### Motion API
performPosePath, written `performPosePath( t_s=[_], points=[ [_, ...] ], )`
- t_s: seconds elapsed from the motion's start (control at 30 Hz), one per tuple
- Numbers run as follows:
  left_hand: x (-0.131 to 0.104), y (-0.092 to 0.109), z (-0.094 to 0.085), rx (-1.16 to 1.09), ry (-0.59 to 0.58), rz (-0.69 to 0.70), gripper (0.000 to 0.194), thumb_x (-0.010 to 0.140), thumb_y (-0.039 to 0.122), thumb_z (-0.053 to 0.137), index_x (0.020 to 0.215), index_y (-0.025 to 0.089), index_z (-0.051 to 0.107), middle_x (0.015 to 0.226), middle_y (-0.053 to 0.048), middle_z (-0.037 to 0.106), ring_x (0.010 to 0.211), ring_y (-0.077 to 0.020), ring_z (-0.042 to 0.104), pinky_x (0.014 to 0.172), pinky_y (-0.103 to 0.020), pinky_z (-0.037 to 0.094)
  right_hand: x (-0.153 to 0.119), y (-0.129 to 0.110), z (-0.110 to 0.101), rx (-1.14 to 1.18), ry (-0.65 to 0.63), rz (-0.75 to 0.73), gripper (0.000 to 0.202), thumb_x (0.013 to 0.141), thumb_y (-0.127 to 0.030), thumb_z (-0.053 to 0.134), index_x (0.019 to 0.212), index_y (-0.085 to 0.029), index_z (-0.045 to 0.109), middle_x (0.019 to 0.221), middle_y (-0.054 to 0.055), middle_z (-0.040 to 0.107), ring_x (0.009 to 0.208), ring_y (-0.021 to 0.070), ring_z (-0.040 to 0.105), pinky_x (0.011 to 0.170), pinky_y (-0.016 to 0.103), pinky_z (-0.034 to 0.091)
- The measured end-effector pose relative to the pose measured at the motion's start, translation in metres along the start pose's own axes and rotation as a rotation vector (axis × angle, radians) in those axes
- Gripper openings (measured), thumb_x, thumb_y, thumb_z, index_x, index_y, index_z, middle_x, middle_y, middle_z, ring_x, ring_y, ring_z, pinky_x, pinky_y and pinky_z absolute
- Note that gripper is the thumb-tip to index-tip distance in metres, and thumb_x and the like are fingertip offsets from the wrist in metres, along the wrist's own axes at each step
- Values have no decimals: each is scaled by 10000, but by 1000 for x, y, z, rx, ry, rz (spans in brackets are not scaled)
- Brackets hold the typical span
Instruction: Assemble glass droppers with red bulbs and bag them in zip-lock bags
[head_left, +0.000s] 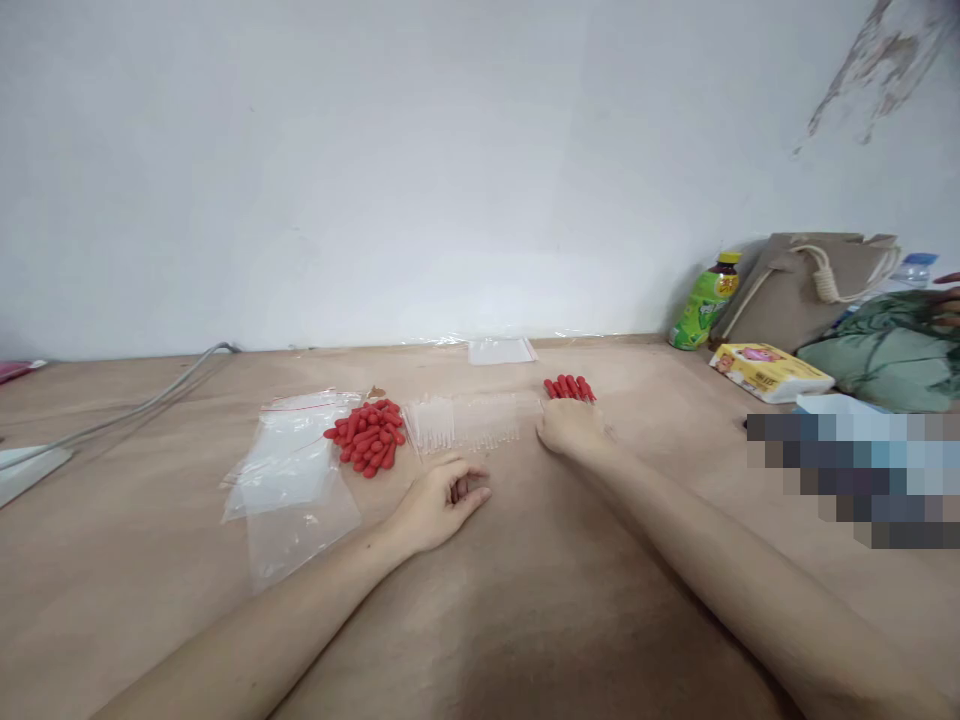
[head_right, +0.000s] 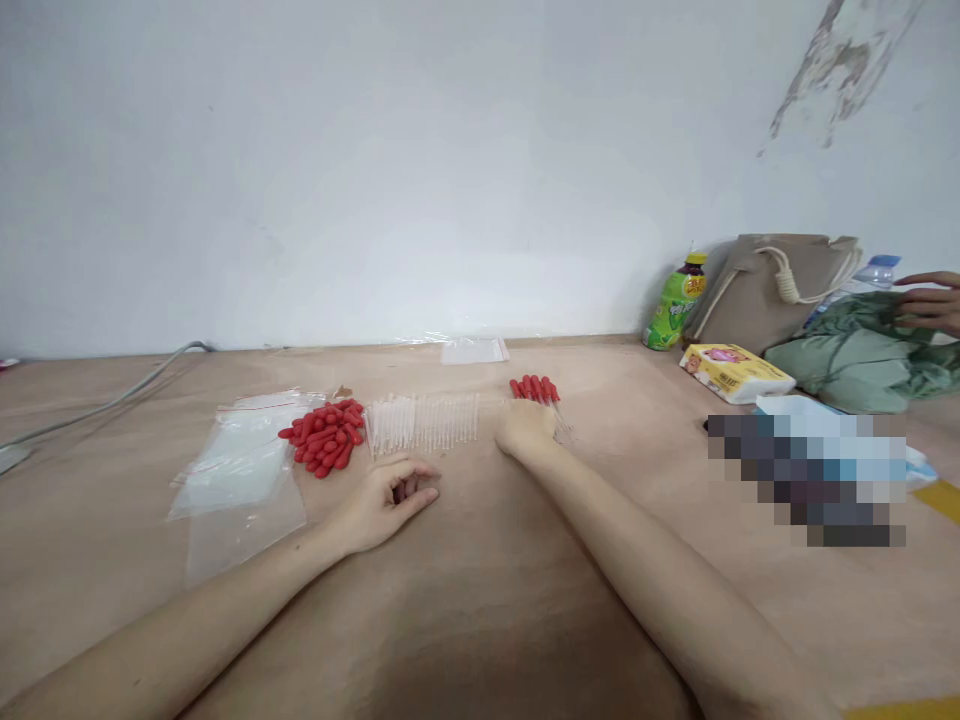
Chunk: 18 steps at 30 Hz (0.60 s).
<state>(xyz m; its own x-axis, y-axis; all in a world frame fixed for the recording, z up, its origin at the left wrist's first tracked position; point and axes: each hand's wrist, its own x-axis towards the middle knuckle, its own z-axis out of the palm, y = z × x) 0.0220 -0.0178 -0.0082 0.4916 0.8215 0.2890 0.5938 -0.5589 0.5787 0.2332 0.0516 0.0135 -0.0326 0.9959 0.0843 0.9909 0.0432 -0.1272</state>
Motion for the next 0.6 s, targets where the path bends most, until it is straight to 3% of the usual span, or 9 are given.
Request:
performPosePath(
  t_s=[0.13,0.23,0.3,0.43,0.6],
  points=[
    [7,-4,-20,103,97,49,155,828,267,510,887,176,620,814,-29,594,671,-124,532,620,-243,431,-12,-10,-5,-34,27,64,282,820,-175,409,940,-53,633,929,206,635,884,274,597,755,365,394],
    [19,-21,-56,357,219,133,166,841,250,482,805,162,618,813,-49,597,788,-170,540,735,-297,424,-30,-11,-10,-52,125,-11,318,871,-217,342,985,-32,574,928,218,616,850,266,585,721,353,382],
    [29,-37,-84,565,212,137,189,847,226,454,831,152,628,830,-68,600,791,-191,530,737,-322,416,-41,-6,-9,-48,201,-141,296,887,-235,324,943,-57,553,871,196,614,792,251,571,684,345,370],
    [47,-67,-123,773,-56,244,253,848,177,417,815,180,668,845,-70,608,799,-199,510,721,-310,407,-54,8,1,118,272,-443,180,892,-241,359,837,-146,501,809,105,598,703,193,526,609,292,344],
    [65,-78,-133,815,-300,284,229,818,163,455,824,201,680,856,-58,611,818,-190,523,738,-289,392,-59,17,22,283,371,-674,120,885,-199,397,786,-174,460,747,37,591,681,154,515,708,300,337]
  ],
)
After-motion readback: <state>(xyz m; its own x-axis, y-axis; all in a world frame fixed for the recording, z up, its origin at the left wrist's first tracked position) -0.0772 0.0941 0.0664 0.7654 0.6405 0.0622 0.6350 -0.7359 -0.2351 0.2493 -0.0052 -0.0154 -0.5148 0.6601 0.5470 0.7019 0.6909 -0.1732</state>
